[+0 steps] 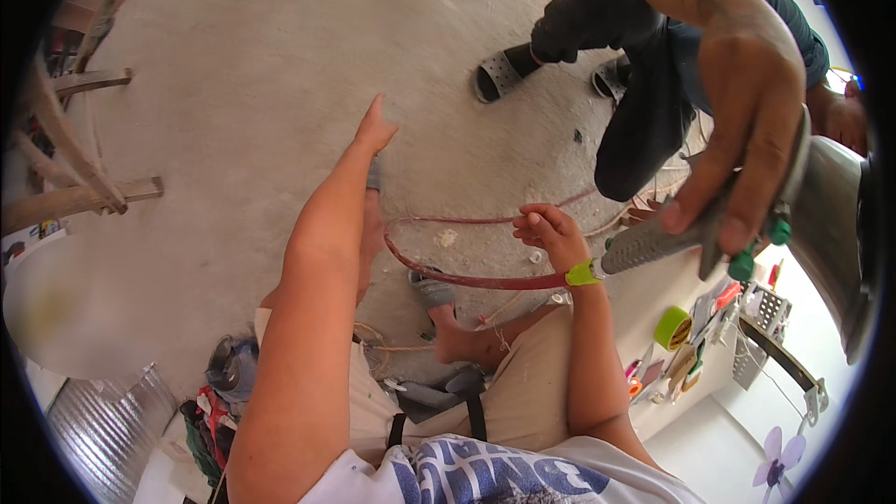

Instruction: The person repairs a paint sprayer by first using pliers to tighten a hose connection. They then wrap the connection with green tape to secure it. Finally, they use the pliers again to adjust a small metal component on the sprayer.

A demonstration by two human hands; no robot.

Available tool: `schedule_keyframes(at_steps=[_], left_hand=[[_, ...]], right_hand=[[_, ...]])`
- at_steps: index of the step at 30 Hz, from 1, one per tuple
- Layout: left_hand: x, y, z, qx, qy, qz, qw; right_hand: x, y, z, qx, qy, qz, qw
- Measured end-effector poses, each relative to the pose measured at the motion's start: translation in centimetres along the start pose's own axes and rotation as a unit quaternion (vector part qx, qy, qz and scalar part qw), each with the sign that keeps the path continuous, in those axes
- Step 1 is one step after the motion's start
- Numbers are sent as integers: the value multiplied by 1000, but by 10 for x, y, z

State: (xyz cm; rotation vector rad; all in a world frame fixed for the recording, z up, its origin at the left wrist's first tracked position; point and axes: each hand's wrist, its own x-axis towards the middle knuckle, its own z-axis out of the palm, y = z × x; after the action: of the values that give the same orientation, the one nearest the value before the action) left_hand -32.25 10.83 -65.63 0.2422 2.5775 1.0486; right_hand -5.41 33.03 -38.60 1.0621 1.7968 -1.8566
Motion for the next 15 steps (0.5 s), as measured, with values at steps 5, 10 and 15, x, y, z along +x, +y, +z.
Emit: schedule_keyframes(at_steps=[5,10,15], left_hand=[[-4,45,-20,-54,-195,-6,979],[-30,-2,-42,75,-284,177,939],[-59,42,-62,374,-506,278,725]], right_hand=[[4,12,1,-17,-9,-4,1000],[-1,5,11,-58,3,-66,996],[-13,28,-16,-106,116,-123,980]])
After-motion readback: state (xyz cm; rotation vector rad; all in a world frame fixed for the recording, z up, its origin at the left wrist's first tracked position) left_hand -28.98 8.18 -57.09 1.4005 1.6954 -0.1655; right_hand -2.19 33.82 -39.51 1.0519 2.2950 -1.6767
